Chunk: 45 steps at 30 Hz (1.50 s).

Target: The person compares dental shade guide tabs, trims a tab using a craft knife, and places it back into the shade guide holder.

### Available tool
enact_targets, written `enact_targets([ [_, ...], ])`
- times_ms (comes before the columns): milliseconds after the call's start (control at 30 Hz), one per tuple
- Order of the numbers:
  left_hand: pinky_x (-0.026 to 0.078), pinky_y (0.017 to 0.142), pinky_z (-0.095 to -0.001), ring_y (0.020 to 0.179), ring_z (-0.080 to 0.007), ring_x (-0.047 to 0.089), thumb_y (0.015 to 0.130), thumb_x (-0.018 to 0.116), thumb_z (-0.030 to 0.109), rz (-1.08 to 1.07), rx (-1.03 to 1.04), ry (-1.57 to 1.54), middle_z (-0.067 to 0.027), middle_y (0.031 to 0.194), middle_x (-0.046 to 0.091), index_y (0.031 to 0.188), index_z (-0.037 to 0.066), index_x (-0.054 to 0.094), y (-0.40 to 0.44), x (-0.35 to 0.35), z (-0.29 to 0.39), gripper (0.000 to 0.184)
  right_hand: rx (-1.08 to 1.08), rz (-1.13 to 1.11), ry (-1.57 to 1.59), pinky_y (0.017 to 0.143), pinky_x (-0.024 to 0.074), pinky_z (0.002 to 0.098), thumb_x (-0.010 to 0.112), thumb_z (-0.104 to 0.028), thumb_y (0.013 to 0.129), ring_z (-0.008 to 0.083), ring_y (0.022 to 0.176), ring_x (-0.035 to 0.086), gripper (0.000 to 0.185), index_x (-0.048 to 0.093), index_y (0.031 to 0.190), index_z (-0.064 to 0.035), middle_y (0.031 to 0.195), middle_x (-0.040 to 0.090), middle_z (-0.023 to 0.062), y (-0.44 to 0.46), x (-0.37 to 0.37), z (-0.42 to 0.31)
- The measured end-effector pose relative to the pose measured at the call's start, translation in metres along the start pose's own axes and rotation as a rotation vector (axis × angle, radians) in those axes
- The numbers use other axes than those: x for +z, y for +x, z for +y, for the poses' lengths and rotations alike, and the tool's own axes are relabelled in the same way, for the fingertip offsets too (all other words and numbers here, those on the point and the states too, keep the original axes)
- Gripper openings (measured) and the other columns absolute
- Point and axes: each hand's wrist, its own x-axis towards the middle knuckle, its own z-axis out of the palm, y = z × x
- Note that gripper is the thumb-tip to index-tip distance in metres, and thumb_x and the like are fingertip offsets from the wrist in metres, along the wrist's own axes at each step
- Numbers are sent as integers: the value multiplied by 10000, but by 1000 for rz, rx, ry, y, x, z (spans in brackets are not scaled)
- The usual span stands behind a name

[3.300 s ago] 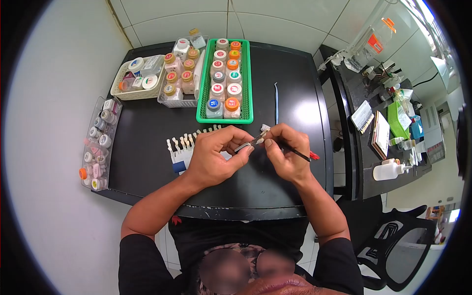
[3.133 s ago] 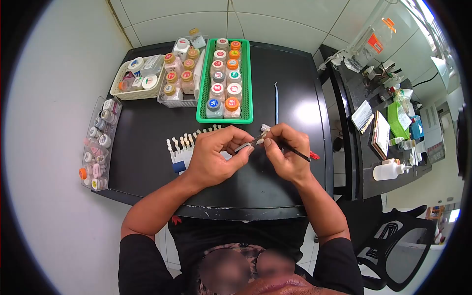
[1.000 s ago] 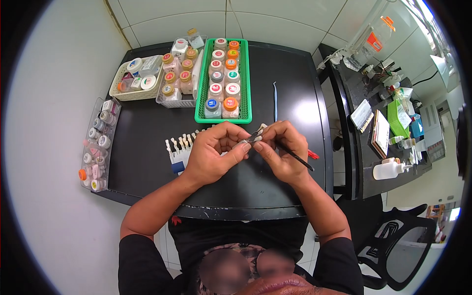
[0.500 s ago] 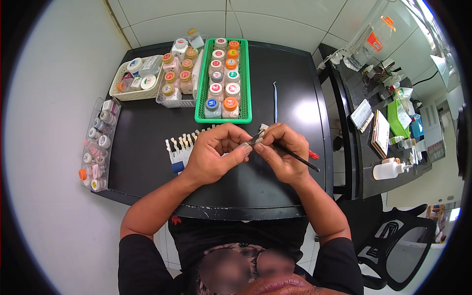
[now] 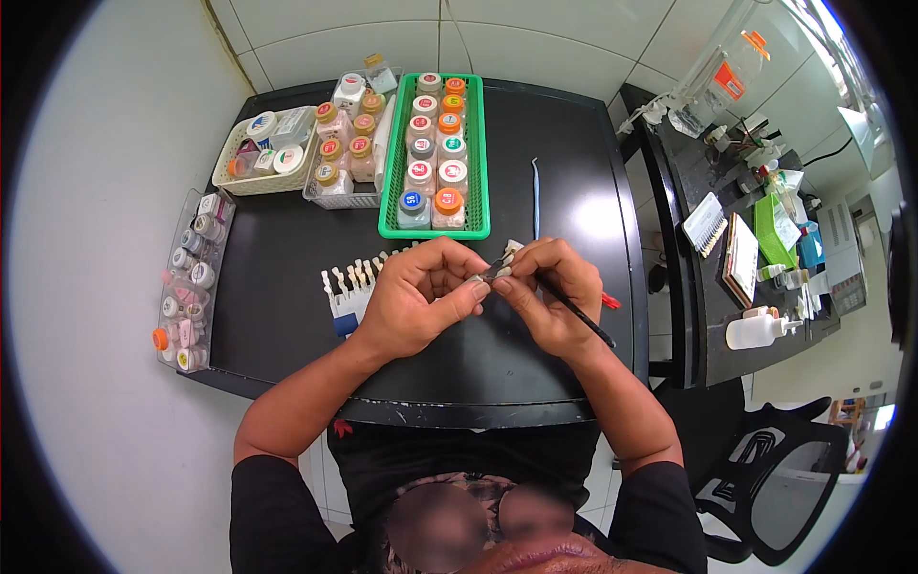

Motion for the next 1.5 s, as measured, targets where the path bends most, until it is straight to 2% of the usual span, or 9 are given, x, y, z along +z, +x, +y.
enact_targets([
  [167,574,674,-231,825,-99,750,1033,755,66,9,-3,4,-59,1002,775,1203,12,684,1,-1,-3,192,-18,-7,2,617,499,254,877,3,901,89,695,627,217,667,953,-7,891,740,77,1,-1,0],
  [667,562,664,-221,815,-105,747,1046,760,133,-43,-137,-117,-91,1001,789,1183,24,698,5,-7,1,186,-85,27,-60,616,531,266,884,38,877,118,707,675,239,674,982,-6,909,741,105,0,-2,1],
  [867,552,652,-228,805,-113,738,1047,766,157,-61,-174,-182,-102,998,783,1176,25,706,4,-8,3,194,-255,-11,-165,584,530,287,895,30,871,128,707,671,246,684,989,-13,889,733,95,6,-3,2],
  [967,548,674,-233,821,-119,731,1062,746,148,-69,-154,-152,-106,1025,774,1257,23,672,5,-8,1,243,-228,-63,-187,634,523,277,857,59,893,130,753,658,265,647,1040,-5,940,725,103,4,-7,0],
  [1067,538,713,-236,860,-121,721,1095,696,146,-36,-142,-205,-112,1077,756,1356,23,610,6,-4,1,301,-83,79,19,716,508,262,726,136,926,126,809,626,288,576,1132,1,1053,696,126,1,-2,-1],
  [1100,535,714,-232,861,-114,714,1107,674,139,-27,-149,-223,-112,1080,743,1370,18,592,7,-3,0,301,-25,76,110,819,486,264,579,182,927,118,898,590,333,505,1195,-2,1162,648,144,2,-5,-2],
  [1267,524,728,-222,866,-90,686,1153,601,150,15,-185,-284,-90,1085,711,1423,3,568,8,-3,-3,309,64,282,-84,961,496,285,441,168,996,147,1039,609,414,551,1373,38,1197,615,98,15,-28,3],
  [1400,516,722,-213,860,-79,671,1163,590,168,-8,-190,-283,-74,1085,701,1455,-2,573,9,-2,-5,338,256,317,-256,910,531,307,486,141,1014,142,1031,620,432,632,1407,37,1186,610,93,30,-57,2],
  [1500,520,728,-222,872,-91,683,1161,597,167,-6,-176,-281,-76,1086,701,1453,-6,580,9,-3,-6,339,237,225,-670,865,546,367,568,68,1041,243,936,644,392,668,1419,35,1136,597,139,31,-72,17],
])
